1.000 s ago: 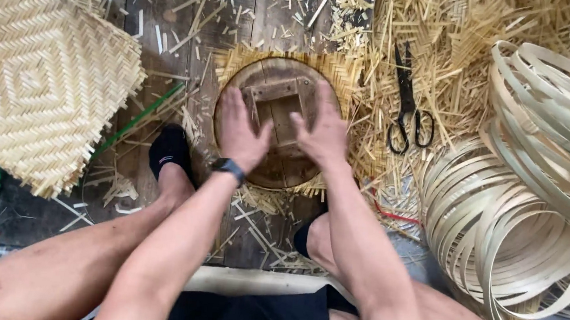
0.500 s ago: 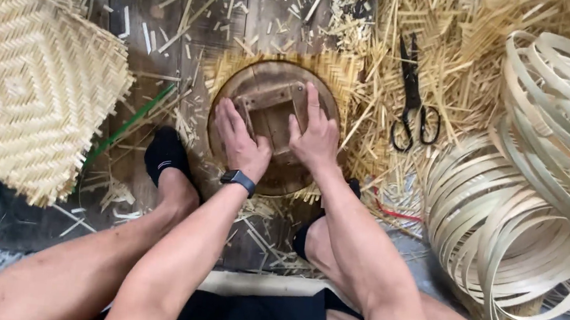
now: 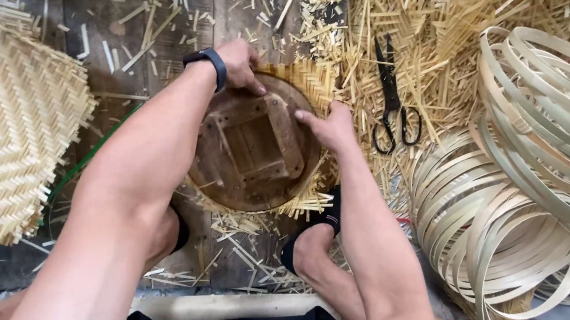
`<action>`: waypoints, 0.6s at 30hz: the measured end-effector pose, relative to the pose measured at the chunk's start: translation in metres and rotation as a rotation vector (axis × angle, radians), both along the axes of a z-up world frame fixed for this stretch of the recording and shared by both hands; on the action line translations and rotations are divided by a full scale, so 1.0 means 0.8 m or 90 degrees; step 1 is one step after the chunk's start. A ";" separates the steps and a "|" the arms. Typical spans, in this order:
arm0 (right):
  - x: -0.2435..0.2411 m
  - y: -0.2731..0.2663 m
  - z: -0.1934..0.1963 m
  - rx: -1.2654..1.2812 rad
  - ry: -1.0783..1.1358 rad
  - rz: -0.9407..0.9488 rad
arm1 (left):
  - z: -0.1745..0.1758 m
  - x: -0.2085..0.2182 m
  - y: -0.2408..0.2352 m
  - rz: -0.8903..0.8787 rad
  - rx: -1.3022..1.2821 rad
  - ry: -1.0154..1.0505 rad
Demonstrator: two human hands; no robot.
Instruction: The person sits on the floor and fits a square woven bamboo mat onto a round wooden mold, folding the mat edges down around the mold. They trim the excess bamboo strands with scissors and press a bamboo rim ring around the edge to form a round sieve tray.
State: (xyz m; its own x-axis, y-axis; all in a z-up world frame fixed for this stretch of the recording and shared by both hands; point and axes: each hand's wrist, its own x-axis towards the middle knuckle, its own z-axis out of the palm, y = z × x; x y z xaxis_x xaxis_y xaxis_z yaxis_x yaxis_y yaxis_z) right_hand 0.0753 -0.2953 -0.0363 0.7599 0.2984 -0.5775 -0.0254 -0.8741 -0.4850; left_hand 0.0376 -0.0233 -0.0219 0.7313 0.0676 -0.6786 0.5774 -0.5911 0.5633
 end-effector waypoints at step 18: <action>-0.045 0.014 0.008 -0.012 -0.047 -0.008 | 0.047 -0.038 -0.041 0.037 0.102 0.105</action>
State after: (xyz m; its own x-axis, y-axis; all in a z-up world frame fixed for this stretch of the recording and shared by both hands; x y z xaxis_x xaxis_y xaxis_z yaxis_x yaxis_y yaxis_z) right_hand 0.0390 -0.2840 -0.0300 0.8044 0.2780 -0.5250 -0.0009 -0.8832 -0.4691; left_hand 0.0072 -0.0563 0.0159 0.6035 0.2232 -0.7655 0.6896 -0.6280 0.3606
